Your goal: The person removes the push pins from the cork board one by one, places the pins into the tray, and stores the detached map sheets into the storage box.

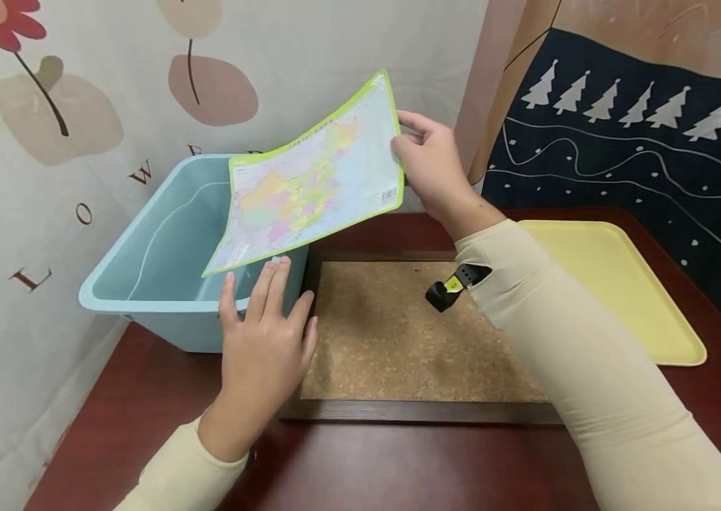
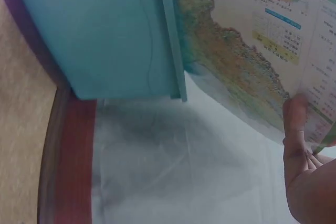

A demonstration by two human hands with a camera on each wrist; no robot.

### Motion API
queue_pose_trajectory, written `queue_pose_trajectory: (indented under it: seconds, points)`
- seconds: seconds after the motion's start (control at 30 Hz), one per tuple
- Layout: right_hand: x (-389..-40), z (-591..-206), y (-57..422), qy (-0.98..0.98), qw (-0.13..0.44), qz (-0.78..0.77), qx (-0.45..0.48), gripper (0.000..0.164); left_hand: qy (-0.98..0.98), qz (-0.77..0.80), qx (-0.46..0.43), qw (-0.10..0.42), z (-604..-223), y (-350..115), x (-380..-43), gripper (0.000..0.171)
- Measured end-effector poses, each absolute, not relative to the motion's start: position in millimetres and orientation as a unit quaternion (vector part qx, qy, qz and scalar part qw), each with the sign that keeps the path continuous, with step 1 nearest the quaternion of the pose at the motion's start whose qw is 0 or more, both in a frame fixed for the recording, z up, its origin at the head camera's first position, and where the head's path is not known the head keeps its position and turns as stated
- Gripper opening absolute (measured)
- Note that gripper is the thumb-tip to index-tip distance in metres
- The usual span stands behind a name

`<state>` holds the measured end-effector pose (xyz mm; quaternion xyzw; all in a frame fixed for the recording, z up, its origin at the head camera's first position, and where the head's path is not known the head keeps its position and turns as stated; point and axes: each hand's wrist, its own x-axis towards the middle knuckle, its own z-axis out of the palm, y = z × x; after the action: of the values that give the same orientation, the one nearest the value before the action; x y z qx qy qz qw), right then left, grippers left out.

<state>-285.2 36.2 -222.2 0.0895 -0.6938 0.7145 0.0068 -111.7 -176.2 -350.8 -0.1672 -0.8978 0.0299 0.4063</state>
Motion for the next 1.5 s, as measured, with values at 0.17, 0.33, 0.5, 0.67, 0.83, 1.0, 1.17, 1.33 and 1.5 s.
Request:
queue_pose_trajectory:
  seconds: [0.17,0.33,0.5,0.67,0.83,1.0,1.17,1.33,1.5]
  points:
    - [-285.7,-217.6,12.7,-0.691,-0.015,0.715,0.106,0.045,-0.897,0.03,-0.172,0.406,-351.5,-179.0,-112.0,0.023]
    - [-284.5,-213.5,-8.5,-0.688,-0.023,0.714,0.125,0.042,-0.897,0.022,-0.168,0.408,-352.4,-180.9,-111.8,0.024]
    - [-282.9,-215.1,-21.3,-0.697,-0.04,0.705,0.127,0.04,-0.901,0.016,-0.169,0.399,-354.8,-181.8,-111.9,0.024]
    - [-283.5,-219.2,-30.1,-0.703,-0.062,0.698,0.121,0.04,-0.901,0.008,-0.167,0.401,-357.3,-182.5,-111.1,0.024]
    - [-283.2,-226.9,-34.2,-0.706,-0.081,0.692,0.124,0.042,-0.899,0.007,-0.165,0.405,-359.2,-183.1,-110.4,0.026]
    - [-284.3,-235.7,-35.7,-0.72,-0.09,0.675,0.131,0.049,-0.897,0.011,-0.167,0.409,-360.0,-182.2,-110.3,0.027]
    - [-283.9,-242.4,-38.1,-0.717,-0.097,0.677,0.133,0.051,-0.896,0.005,-0.167,0.411,-360.4,-180.3,-109.1,0.029]
    - [-276.1,-243.9,-26.7,-0.716,-0.08,0.68,0.138,0.045,-0.895,0.004,-0.17,0.412,-358.9,-178.5,-111.6,0.029]
    - [-260.1,-251.7,10.3,-0.746,-0.055,0.643,0.167,0.041,-0.896,0.004,-0.168,0.411,-358.1,-179.1,-114.1,0.029]
